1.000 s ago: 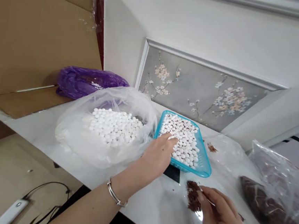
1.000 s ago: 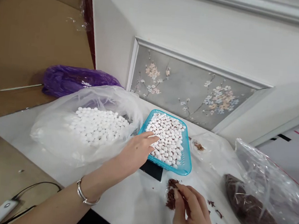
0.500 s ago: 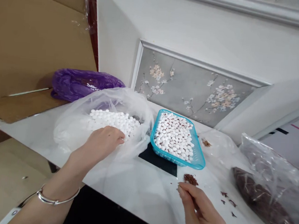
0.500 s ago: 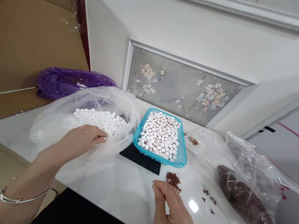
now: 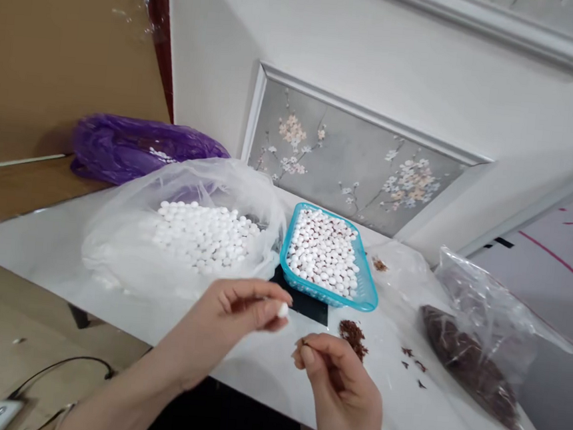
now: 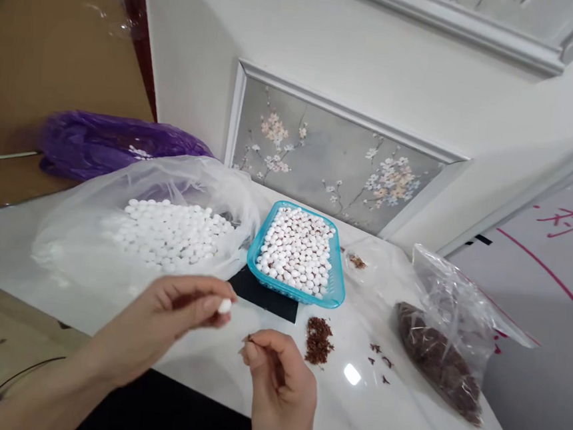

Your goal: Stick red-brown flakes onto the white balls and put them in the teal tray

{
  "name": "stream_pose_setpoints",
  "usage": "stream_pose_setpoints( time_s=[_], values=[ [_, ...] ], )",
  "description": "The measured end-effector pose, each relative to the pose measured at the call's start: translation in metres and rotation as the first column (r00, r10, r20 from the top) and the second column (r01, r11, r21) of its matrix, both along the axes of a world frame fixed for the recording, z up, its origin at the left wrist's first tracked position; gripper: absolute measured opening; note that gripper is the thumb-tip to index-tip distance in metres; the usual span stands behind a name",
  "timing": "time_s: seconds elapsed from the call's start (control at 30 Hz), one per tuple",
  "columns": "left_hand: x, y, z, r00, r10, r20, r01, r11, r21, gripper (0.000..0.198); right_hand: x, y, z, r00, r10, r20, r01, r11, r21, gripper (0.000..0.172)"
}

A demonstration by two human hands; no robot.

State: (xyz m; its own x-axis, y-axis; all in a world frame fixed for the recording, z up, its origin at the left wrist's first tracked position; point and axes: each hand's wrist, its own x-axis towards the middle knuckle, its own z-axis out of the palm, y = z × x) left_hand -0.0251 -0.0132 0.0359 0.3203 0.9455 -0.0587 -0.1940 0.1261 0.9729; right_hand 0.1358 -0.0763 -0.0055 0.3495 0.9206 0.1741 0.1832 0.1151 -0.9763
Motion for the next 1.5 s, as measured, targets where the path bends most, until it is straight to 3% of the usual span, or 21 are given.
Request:
stream_pose_setpoints(
  time_s=[0.1, 0.2, 0.33, 0.67, 1.27, 1.4, 1.5],
  values=[
    [0.019, -0.012, -0.019, 0.95, -0.125, 0.287, 0.201, 0.946, -0.254, 0.014, -0.004, 0.002, 0.008, 0.997, 0.036, -0.061, -0.036, 0.999, 0.008, 0.012],
    [0.03, -0.01, -0.035, 0.9, -0.126, 0.417, 0.276, 0.906, -0.321, 0.017, -0.002, 0.004, 0.006, 0.994, 0.081, -0.068, -0.079, 0.996, 0.029, 0.011],
    [0.038, -0.003, -0.045, 0.883, -0.101, 0.459, 0.286, 0.891, -0.354, 0.018, 0.003, 0.007, -0.008, 0.991, 0.123, -0.051, -0.118, 0.99, 0.079, 0.009],
    [0.041, -0.001, -0.058, 0.909, -0.027, 0.415, 0.193, 0.911, -0.364, 0.013, 0.002, 0.012, -0.019, 0.993, 0.108, 0.037, -0.112, 0.987, 0.113, 0.009],
    [0.042, -0.004, -0.06, 0.954, 0.015, 0.301, 0.073, 0.957, -0.281, 0.01, -0.001, 0.012, -0.022, 0.99, 0.035, 0.14, -0.047, 0.995, 0.084, 0.01],
    [0.042, -0.004, -0.059, 0.96, 0.018, 0.278, 0.058, 0.963, -0.262, 0.009, -0.002, 0.013, -0.023, 0.986, 0.012, 0.165, -0.017, 1.0, 0.026, 0.012],
    [0.042, -0.003, -0.058, 0.959, 0.019, 0.283, 0.059, 0.962, -0.265, 0.009, -0.002, 0.015, -0.022, 0.996, 0.014, 0.087, -0.01, 0.999, -0.044, 0.013]
  ],
)
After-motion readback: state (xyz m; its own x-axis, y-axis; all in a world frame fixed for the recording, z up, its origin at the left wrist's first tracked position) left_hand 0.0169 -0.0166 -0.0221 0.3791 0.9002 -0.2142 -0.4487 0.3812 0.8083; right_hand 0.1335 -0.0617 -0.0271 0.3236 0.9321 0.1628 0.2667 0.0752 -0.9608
